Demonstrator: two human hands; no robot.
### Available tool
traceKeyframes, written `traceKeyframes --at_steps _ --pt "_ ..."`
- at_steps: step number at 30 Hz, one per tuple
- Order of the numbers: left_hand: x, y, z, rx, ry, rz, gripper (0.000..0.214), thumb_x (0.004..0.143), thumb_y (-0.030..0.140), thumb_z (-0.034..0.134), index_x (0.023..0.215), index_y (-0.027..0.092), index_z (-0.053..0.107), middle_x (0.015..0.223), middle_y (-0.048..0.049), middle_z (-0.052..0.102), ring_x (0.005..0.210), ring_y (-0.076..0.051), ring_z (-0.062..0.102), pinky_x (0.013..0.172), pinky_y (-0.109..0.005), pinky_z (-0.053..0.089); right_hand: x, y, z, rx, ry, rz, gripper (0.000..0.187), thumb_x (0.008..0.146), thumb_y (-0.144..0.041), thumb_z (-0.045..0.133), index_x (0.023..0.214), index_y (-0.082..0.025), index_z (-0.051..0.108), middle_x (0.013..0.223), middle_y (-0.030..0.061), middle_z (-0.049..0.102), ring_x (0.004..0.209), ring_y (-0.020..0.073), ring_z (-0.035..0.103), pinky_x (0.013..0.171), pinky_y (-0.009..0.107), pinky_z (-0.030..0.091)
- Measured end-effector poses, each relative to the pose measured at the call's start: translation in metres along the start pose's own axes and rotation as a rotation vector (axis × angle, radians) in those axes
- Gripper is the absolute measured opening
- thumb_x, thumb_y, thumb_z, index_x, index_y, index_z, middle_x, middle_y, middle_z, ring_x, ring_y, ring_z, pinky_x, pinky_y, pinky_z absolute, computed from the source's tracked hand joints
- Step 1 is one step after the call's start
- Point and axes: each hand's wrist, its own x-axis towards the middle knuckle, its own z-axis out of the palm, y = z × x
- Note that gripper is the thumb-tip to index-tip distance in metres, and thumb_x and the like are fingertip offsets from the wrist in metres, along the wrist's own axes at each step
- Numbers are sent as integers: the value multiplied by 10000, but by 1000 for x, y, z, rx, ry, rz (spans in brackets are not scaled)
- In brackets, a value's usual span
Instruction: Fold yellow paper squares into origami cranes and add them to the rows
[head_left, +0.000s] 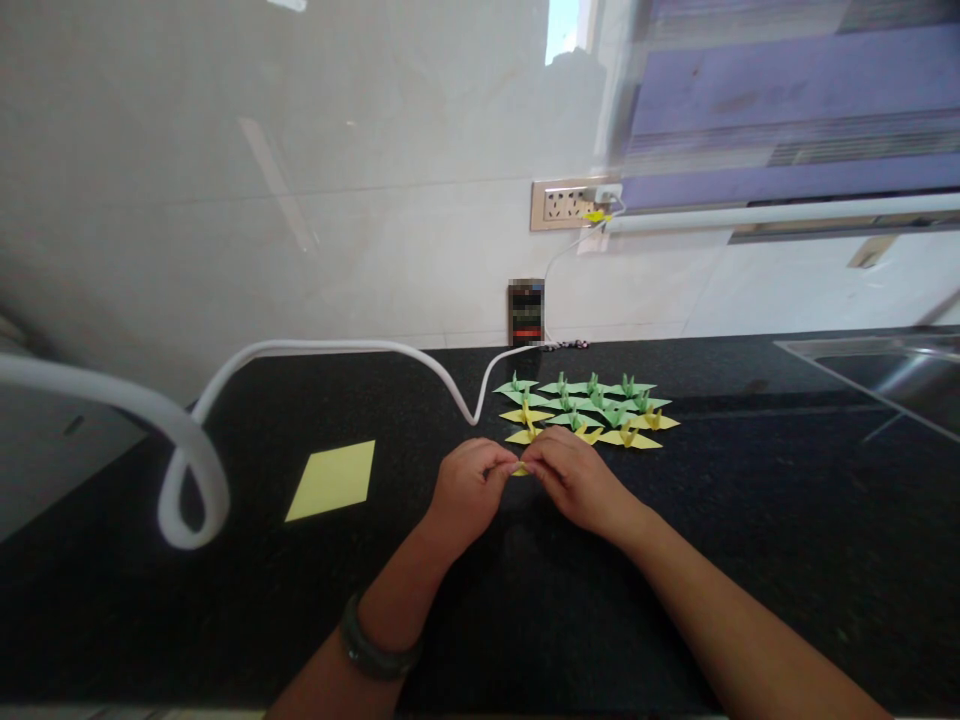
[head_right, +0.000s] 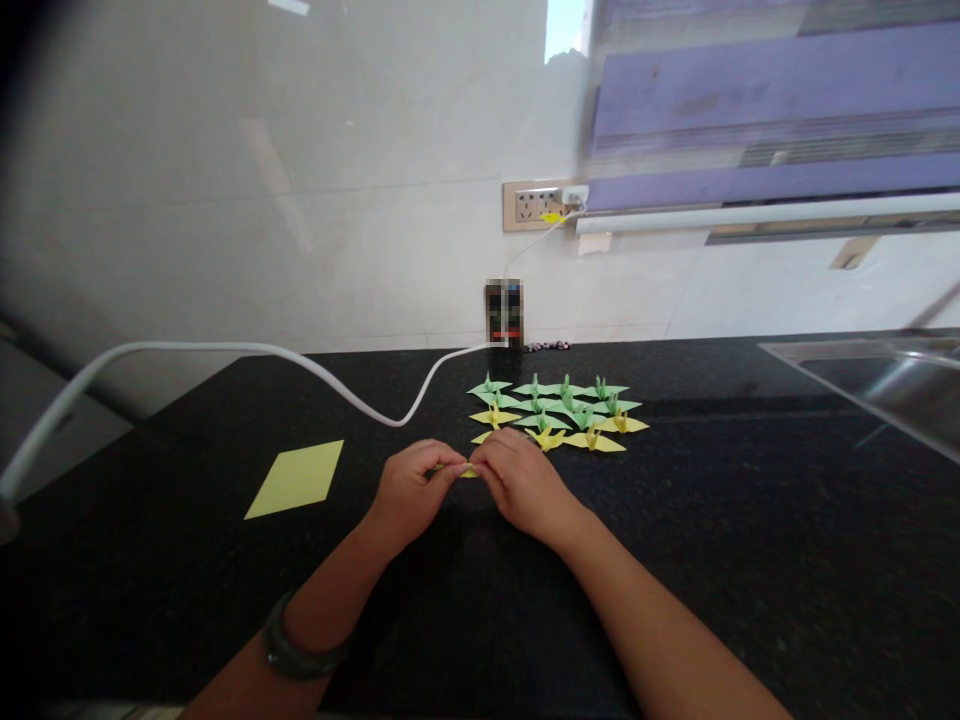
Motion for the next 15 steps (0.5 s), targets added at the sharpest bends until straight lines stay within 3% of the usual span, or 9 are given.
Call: traceKeyframes --at_steps 4,7,15 --pt "1 4 -3 90 -42 10 142 738 216 506 659 184 619 667 -21 609 685 -145 531 657 -258 393 1 -1 0 10 -29 -4 108 808 -151 415 786 -151 521 757 60 524 762 160 464 705 299 377" --pt "1 3 -3 37 -50 -4 139 738 232 510 685 179 628 692 -23 619 692 -138 541 657 -250 403 0 0 -1 28 -25 11 106 805 -149 420 776 -155 521 749 56 525 756 158 468 699 296 378" --pt "1 -10 -2 -76 -12 -157 154 713 279 536 699 165 637 676 -21 630 631 -125 554 591 -224 411 1 5 -1 118 -21 67 94 799 -158 448 785 -162 541 747 38 529 741 140 479 679 267 380"
